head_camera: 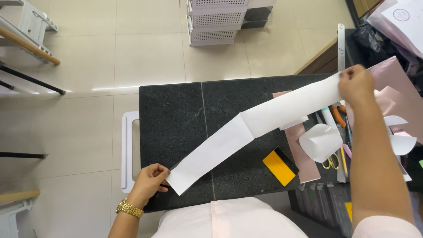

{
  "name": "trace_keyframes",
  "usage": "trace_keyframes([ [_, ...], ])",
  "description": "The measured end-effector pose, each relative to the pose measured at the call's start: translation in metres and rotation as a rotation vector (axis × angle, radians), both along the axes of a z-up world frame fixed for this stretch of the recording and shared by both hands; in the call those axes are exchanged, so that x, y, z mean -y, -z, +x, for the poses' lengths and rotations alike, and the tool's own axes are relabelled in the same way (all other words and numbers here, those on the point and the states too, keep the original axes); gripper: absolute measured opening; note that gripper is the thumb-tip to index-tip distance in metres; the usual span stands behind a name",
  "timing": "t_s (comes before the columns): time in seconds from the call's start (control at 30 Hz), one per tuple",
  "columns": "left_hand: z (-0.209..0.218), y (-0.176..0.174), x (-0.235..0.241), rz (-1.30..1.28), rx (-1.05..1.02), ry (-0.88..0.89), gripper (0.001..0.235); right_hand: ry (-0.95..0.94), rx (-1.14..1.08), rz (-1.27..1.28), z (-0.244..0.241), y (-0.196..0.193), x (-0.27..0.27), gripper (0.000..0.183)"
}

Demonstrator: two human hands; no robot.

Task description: Applying clear transfer tape to strips of rose gold vinyl using a squeegee tool to ensure a smooth bond.

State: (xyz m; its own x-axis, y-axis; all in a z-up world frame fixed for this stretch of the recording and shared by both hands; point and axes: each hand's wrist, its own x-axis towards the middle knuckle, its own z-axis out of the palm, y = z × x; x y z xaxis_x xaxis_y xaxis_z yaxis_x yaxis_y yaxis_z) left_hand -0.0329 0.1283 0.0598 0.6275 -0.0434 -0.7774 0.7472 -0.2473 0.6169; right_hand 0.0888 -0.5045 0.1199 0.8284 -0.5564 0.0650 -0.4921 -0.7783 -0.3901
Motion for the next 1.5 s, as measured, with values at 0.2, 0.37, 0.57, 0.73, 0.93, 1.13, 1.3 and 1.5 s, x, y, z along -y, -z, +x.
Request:
trace_keyframes([
  [0.2,0.006,0.0,0.001,0.123,0.044,0.043,0.009,0.035,0.258,-0.213,0.013,-0.005,0.084,0.007],
  [0.37,0.009,-0.006,0.002,0.135,0.035,0.068,0.01,-0.271,0.357,-0.18,0.01,-0.074,0.004,0.007],
  [0.57,0.011,-0.005,0.002,0.126,0.035,0.07,0.009,-0.691,0.294,-0.056,0.004,-0.154,-0.169,0.007],
  [0.73,0.012,-0.012,0.007,0.151,0.035,0.084,0.01,-0.899,0.219,0.227,0.01,-0.188,-0.284,0.012],
  [0.93,0.012,-0.01,0.006,0.17,0.077,0.109,0.011,-0.666,0.34,0.61,0.072,-0.121,-0.308,0.021],
  [1.13,0.005,0.0,0.004,0.133,0.134,0.04,0.009,-0.32,0.184,0.641,0.116,0.068,-0.266,0.008],
  [1.3,-0.003,0.002,0.005,0.089,0.237,-0.019,0.019,-0.249,0.117,0.408,0.101,0.16,-0.225,0.014],
  [1.5,-0.002,0.019,0.002,0.057,0.287,-0.039,0.018,-0.251,0.186,0.315,0.076,0.138,-0.217,0.019],
])
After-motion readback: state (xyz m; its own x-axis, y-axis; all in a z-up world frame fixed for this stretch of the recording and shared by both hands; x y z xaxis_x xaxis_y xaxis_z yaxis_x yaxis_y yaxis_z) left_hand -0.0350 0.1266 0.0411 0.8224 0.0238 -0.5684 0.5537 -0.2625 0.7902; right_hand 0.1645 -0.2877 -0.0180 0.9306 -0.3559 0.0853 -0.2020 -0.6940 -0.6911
